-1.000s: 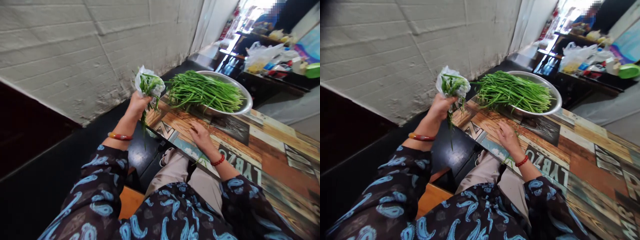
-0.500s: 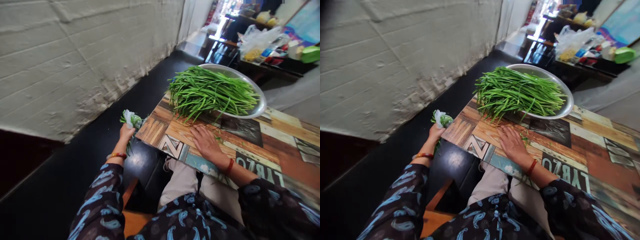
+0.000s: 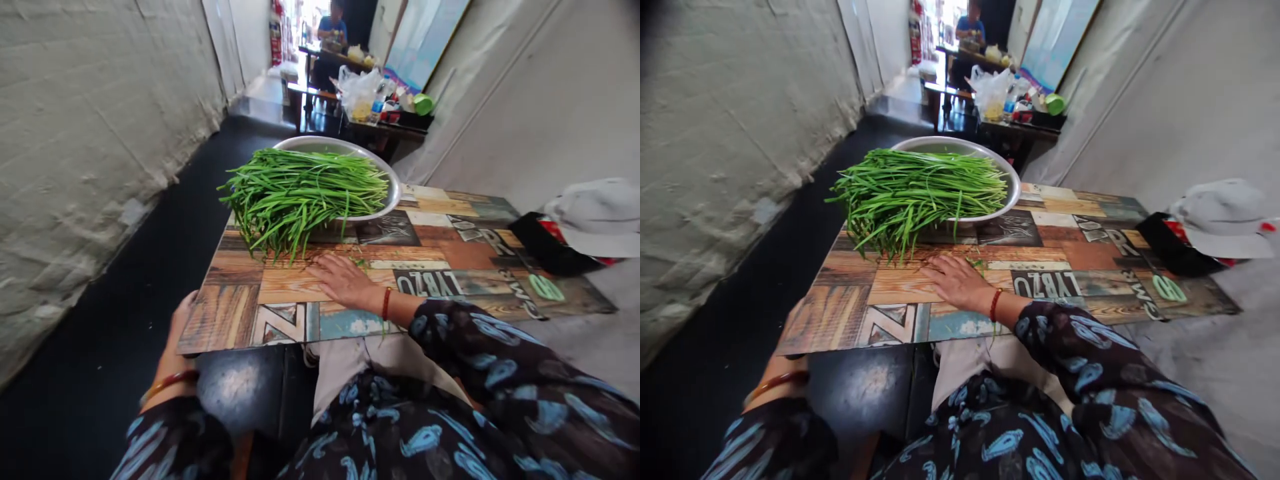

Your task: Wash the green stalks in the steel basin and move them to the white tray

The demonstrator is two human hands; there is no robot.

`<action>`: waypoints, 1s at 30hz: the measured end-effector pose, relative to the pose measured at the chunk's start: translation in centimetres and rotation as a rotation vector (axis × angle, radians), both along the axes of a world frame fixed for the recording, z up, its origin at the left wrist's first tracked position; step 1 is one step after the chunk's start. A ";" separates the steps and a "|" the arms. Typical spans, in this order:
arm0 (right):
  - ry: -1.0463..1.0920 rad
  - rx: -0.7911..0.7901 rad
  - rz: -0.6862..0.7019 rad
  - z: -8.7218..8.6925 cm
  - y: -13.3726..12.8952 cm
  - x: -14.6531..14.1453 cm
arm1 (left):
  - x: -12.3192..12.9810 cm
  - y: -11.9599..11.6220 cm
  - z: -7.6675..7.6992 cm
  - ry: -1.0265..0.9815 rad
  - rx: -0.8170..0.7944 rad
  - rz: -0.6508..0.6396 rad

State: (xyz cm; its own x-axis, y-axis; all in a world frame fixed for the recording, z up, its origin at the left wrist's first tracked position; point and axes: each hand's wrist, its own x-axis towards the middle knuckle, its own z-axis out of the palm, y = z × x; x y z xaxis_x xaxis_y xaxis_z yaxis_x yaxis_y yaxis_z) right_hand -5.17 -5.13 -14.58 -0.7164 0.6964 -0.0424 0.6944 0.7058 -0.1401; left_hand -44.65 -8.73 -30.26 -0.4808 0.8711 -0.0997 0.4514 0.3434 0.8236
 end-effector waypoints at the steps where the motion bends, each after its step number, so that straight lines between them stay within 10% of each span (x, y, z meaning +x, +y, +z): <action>1: 0.019 0.001 0.009 -0.1 0.1 0.0 | -0.6 0.1 0.6 -0.031 -0.025 0.086; 6: 0.096 -0.005 0.014 -0.6 0.4 0.3 | 0.1 -0.4 8.5 -0.188 0.112 0.438; 11: 0.182 0.006 0.020 -1.1 0.9 0.1 | 10.7 0.3 16.5 -0.056 0.286 -0.064; 17: 0.533 -0.131 -0.258 -0.6 2.5 1.7 | 22.0 2.2 14.7 0.232 0.240 -0.528; 23: 1.104 -0.576 -0.913 3.9 7.6 9.2 | 23.7 0.9 14.0 0.633 0.278 -0.599; 30: 1.173 -1.277 -0.947 5.6 16.6 12.5 | 24.4 0.3 13.9 0.799 0.302 -0.797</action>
